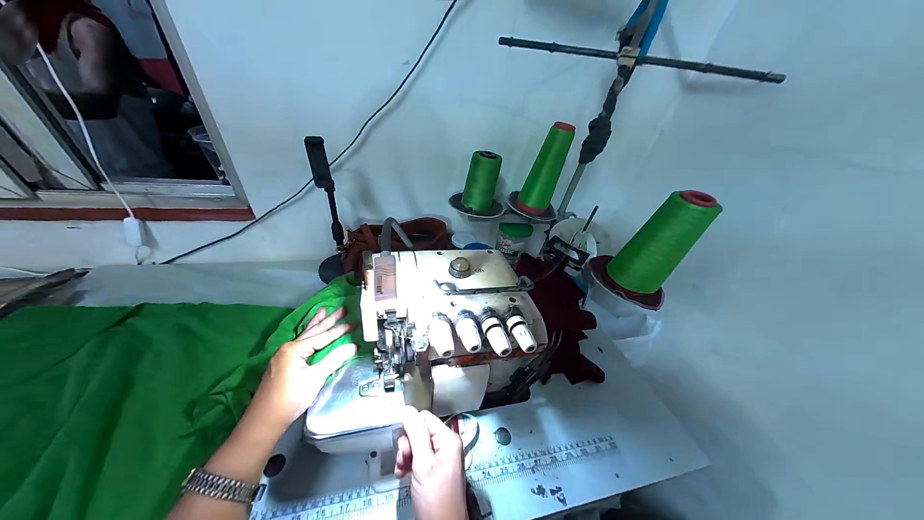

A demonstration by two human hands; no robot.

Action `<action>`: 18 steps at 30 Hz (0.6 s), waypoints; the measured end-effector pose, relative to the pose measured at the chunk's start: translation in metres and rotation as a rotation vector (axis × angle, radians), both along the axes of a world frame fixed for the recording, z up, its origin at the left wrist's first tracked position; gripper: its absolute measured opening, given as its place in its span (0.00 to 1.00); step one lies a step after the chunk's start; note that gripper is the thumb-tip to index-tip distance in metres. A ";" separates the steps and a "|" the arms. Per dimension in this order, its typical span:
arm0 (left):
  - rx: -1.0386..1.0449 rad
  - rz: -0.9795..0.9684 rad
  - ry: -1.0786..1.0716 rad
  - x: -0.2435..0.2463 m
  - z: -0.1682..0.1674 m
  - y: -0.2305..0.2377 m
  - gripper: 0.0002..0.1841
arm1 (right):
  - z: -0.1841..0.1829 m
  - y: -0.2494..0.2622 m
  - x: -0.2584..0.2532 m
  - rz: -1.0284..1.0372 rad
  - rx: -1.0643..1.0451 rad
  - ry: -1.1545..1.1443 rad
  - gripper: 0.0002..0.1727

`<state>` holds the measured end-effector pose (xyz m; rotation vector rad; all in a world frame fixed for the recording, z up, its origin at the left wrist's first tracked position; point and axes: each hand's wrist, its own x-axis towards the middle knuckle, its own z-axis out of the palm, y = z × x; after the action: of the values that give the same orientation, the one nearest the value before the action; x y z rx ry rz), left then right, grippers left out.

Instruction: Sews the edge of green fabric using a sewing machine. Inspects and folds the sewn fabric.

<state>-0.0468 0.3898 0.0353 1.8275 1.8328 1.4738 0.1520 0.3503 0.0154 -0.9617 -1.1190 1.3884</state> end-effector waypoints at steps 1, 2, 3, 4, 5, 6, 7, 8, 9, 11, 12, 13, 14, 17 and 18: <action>0.001 0.041 -0.024 0.000 -0.001 -0.001 0.16 | -0.002 -0.004 0.002 0.014 0.002 0.019 0.18; 0.005 0.091 -0.043 0.000 -0.002 -0.003 0.16 | -0.004 -0.008 0.004 0.029 0.011 0.030 0.19; 0.011 0.146 -0.061 0.001 -0.006 -0.007 0.16 | -0.008 -0.011 0.006 0.040 0.027 0.039 0.19; 0.022 0.200 -0.090 0.003 -0.009 -0.011 0.17 | -0.011 -0.014 0.008 0.049 0.045 0.041 0.19; 0.028 0.244 -0.137 0.005 -0.012 -0.017 0.17 | -0.013 -0.017 0.010 0.059 0.062 0.036 0.19; 0.023 0.273 -0.187 0.007 -0.013 -0.024 0.16 | -0.014 -0.020 0.011 0.073 0.075 0.028 0.19; 0.027 0.292 -0.220 0.008 -0.016 -0.031 0.16 | -0.016 -0.022 0.012 0.087 0.081 0.021 0.19; 0.038 0.304 -0.232 0.009 -0.019 -0.039 0.16 | -0.017 -0.025 0.013 0.108 0.083 0.022 0.19; 0.044 0.314 -0.240 0.010 -0.023 -0.047 0.16 | -0.017 -0.028 0.013 0.136 0.080 0.030 0.18; 0.027 0.331 -0.264 0.017 -0.025 -0.065 0.17 | -0.018 -0.031 0.011 0.189 0.090 0.030 0.16; -0.001 0.327 -0.281 0.022 -0.024 -0.076 0.17 | -0.018 -0.033 0.010 0.208 0.103 0.008 0.15; -0.022 0.313 -0.291 0.028 -0.022 -0.088 0.18 | -0.017 -0.034 0.008 0.217 0.120 -0.025 0.13; -0.037 0.293 -0.301 0.034 -0.022 -0.100 0.18 | -0.017 -0.035 0.006 0.219 0.136 -0.063 0.11; -0.119 0.204 -0.274 0.052 -0.017 -0.136 0.18 | -0.013 -0.035 -0.001 0.221 0.162 -0.155 0.07; -0.153 0.163 -0.243 0.058 -0.015 -0.147 0.19 | -0.011 -0.036 -0.002 0.228 0.166 -0.169 0.08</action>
<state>0.0114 0.2433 0.0206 1.3930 1.9479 1.4852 0.1503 0.3147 0.0047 -0.8634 -1.4846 1.3880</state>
